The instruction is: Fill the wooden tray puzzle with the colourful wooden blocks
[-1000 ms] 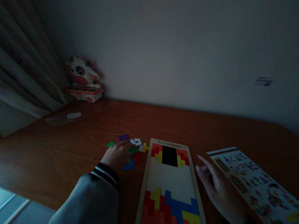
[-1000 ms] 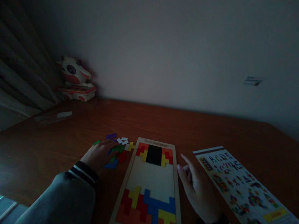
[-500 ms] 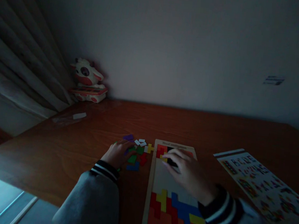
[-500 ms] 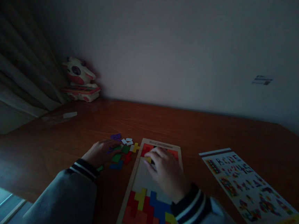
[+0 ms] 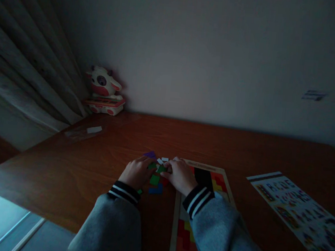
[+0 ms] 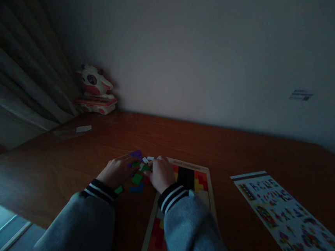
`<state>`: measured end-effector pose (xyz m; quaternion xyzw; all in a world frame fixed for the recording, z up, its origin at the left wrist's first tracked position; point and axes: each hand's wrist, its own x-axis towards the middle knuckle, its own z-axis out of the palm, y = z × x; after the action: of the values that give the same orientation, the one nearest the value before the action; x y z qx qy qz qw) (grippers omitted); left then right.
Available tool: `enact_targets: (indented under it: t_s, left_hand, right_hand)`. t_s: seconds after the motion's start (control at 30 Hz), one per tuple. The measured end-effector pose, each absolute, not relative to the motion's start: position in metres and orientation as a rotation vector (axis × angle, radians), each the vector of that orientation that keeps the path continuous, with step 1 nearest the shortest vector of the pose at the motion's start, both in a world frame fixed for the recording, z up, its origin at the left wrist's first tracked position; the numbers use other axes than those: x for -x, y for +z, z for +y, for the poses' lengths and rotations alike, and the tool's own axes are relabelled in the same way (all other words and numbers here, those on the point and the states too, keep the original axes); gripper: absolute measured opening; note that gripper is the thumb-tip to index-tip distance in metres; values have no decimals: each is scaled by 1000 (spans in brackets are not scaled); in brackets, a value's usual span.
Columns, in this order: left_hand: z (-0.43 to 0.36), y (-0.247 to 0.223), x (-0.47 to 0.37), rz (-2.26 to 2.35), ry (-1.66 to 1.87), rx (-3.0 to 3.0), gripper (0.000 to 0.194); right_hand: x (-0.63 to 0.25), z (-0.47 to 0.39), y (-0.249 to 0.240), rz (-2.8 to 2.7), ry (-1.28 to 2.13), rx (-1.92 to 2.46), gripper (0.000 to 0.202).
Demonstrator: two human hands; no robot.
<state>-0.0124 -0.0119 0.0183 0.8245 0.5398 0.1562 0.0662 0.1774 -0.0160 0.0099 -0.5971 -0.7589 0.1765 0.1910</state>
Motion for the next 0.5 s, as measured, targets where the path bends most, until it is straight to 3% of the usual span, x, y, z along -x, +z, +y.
enact_targets:
  t_s: [0.37,0.5]
  left_hand:
    - [-15,23,8,1536,981,-2467,19]
    - [-20,22,-4,1329,1016,-2551,18]
  right_hand:
    - [-175,-21,18,-2011,700,1532,13]
    - [-219,-48,37,-1963,628,1460,23]
